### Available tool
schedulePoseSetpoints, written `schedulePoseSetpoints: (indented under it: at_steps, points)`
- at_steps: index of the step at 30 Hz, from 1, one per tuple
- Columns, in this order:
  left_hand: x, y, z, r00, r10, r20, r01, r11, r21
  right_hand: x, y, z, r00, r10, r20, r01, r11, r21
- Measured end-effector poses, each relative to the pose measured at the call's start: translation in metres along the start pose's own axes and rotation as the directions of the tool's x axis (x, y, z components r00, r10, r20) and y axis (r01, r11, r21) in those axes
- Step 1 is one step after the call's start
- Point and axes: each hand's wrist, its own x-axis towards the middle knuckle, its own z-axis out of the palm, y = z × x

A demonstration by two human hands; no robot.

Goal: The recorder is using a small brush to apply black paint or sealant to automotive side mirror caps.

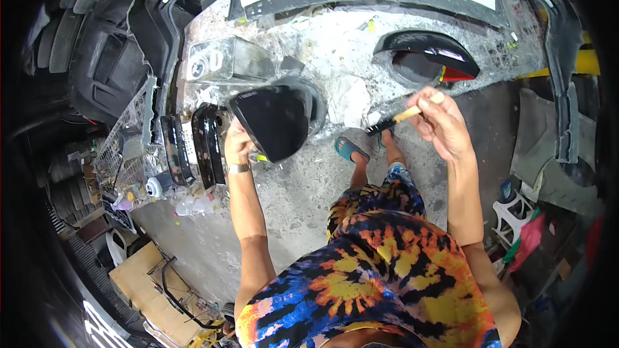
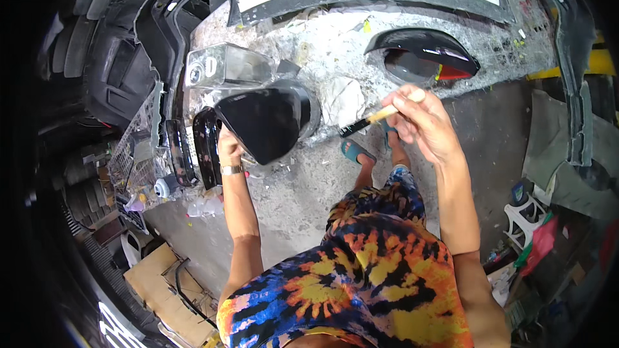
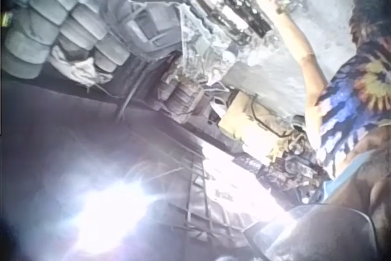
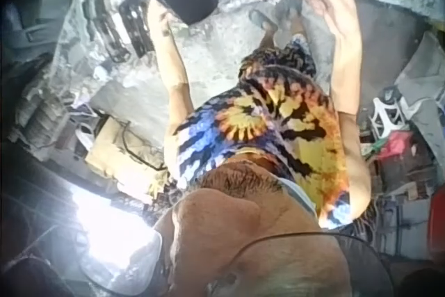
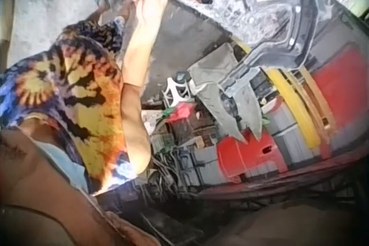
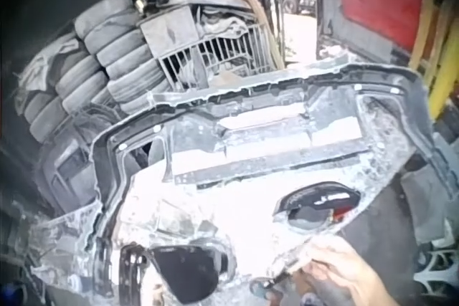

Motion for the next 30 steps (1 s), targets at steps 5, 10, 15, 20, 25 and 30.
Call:
schedulePoseSetpoints:
  at_steps: [5,10,15,20,25,30]
  points:
    - [-0.019,0.020,0.040,0.960,-0.227,0.165,0.116,0.856,0.504,-0.010,0.002,-0.006,0.997,0.009,-0.074,-0.007,1.000,0.018]
    - [-0.018,0.027,0.069,0.891,-0.278,0.360,0.007,0.799,0.601,-0.012,0.002,0.006,0.994,0.033,-0.103,-0.037,0.999,-0.038]
    - [-0.022,0.033,0.071,0.892,-0.307,0.332,0.079,0.829,0.554,-0.011,0.007,0.025,0.995,0.022,-0.100,-0.025,0.999,-0.037]
    - [-0.005,0.026,0.064,0.859,-0.419,0.295,0.268,0.858,0.439,-0.007,0.000,0.027,0.994,0.018,-0.105,-0.021,0.999,-0.027]
    - [0.022,0.021,0.024,0.808,-0.294,0.510,0.250,0.956,0.154,-0.006,-0.006,0.035,0.987,0.023,-0.157,-0.038,0.995,-0.092]
    - [0.039,0.002,-0.005,0.885,-0.182,0.428,0.262,0.955,-0.136,-0.007,-0.007,0.042,0.982,0.055,-0.180,-0.071,0.994,-0.087]
